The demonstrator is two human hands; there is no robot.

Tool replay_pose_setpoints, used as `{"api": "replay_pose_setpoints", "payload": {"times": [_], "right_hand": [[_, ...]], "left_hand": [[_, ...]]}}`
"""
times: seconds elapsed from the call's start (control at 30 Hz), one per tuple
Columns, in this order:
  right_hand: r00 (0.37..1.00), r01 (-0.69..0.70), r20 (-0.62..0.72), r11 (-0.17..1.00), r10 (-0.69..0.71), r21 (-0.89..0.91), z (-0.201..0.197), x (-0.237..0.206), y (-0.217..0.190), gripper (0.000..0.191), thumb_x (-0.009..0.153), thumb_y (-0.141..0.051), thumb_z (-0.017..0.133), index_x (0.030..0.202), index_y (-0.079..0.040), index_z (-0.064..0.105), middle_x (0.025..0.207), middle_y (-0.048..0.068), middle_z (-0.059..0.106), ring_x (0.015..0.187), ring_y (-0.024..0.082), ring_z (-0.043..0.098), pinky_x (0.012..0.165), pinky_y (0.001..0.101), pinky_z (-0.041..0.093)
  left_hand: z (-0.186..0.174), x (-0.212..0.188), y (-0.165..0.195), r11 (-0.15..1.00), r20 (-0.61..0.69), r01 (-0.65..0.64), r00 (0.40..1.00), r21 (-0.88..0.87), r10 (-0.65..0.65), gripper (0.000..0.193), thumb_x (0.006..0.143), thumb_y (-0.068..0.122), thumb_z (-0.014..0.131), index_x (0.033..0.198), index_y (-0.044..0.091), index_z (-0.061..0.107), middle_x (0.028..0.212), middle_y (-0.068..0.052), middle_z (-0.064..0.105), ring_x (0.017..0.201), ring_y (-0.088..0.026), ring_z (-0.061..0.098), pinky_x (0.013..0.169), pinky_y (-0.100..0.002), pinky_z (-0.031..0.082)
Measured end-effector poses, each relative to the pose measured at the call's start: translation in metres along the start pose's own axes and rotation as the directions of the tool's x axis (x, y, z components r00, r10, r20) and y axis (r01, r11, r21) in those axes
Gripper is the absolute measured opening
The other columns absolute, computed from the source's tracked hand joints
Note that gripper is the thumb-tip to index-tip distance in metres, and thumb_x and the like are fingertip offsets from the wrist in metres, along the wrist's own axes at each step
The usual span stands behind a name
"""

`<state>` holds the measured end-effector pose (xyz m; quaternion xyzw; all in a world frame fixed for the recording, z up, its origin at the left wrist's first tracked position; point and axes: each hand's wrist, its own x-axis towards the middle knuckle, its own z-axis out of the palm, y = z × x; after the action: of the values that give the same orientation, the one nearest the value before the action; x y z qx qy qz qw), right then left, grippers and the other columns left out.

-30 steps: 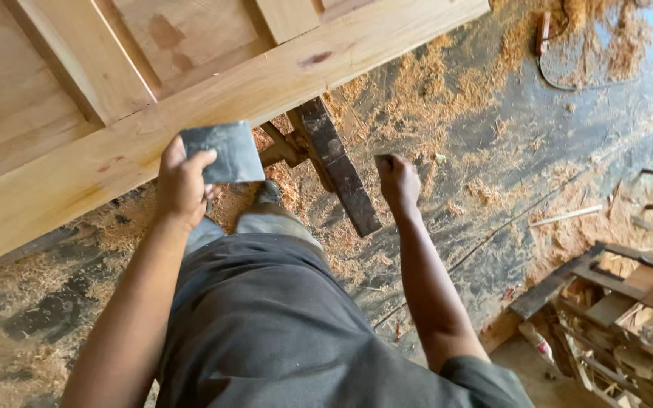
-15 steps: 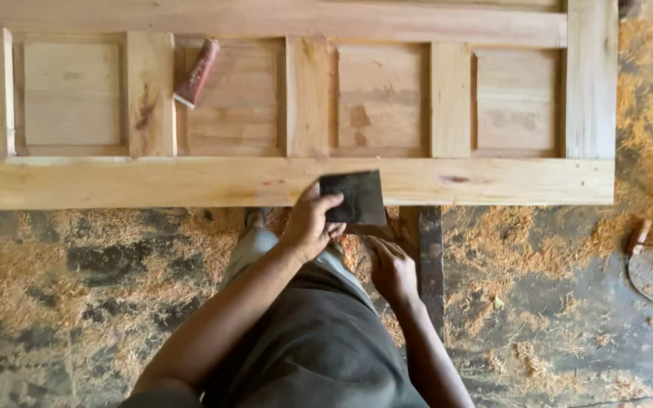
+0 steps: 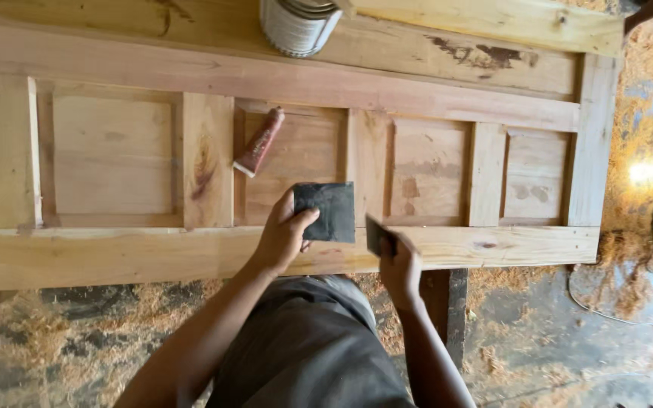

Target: The person applies wood filler to a paneled wooden door using a flat spreader, pressing filler into holes and scratches across different panels. They periodically scoop more filler from a can with a stick and continue spreading it over damaged spots on the door surface.

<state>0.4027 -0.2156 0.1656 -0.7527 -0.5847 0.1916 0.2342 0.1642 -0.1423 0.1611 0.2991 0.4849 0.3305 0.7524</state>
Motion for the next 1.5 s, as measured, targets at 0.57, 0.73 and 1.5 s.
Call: {"api": "replay_pose_setpoints", "payload": {"times": [0.57, 0.73, 1.5], "right_hand": [[0.874, -0.453, 0.369, 0.257, 0.317, 0.854, 0.115, 0.08, -0.034, 0.012, 0.097, -0.003, 0.066, 0.102, 0.001, 0.075, 0.084, 0.008, 0.072, 0.066, 0.016, 0.063, 0.054, 0.0288, 0.049], [0.789, -0.496, 0.591, 0.739, 0.166, 0.455, 0.138, 0.126, -0.062, 0.013, 0.097, -0.007, 0.071, 0.1, 0.005, 0.075, 0.088, 0.014, 0.077, 0.073, 0.019, 0.069, 0.062, 0.0294, 0.056], [0.884, 0.443, 0.373, 0.761, -0.283, -0.474, 0.124, 0.421, -0.189, 0.155, 0.048, -0.064, 0.101, 0.166, -0.026, 0.008, 0.167, 0.032, 0.0, 0.152, 0.056, 0.01, 0.111, 0.0803, 0.025]], "left_hand": [[-0.148, 0.043, -0.069, 0.948, 0.168, 0.223, 0.968, -0.228, -0.188, 0.019, 0.096, 0.023, 0.067, 0.089, 0.008, 0.076, 0.083, -0.004, 0.074, 0.075, -0.011, 0.063, 0.072, -0.027, 0.052], [-0.121, 0.068, -0.085, 0.67, 0.043, 0.053, 0.999, -0.741, -0.031, 0.012, 0.105, 0.013, 0.067, 0.103, 0.003, 0.072, 0.096, -0.003, 0.071, 0.089, -0.014, 0.062, 0.08, -0.031, 0.05], [-0.186, 0.105, -0.02, 0.714, -0.449, -0.375, 0.889, -0.591, 0.095, 0.025, 0.098, 0.01, 0.068, 0.12, -0.002, 0.064, 0.119, -0.012, 0.071, 0.108, -0.023, 0.071, 0.095, -0.042, 0.058]]}}
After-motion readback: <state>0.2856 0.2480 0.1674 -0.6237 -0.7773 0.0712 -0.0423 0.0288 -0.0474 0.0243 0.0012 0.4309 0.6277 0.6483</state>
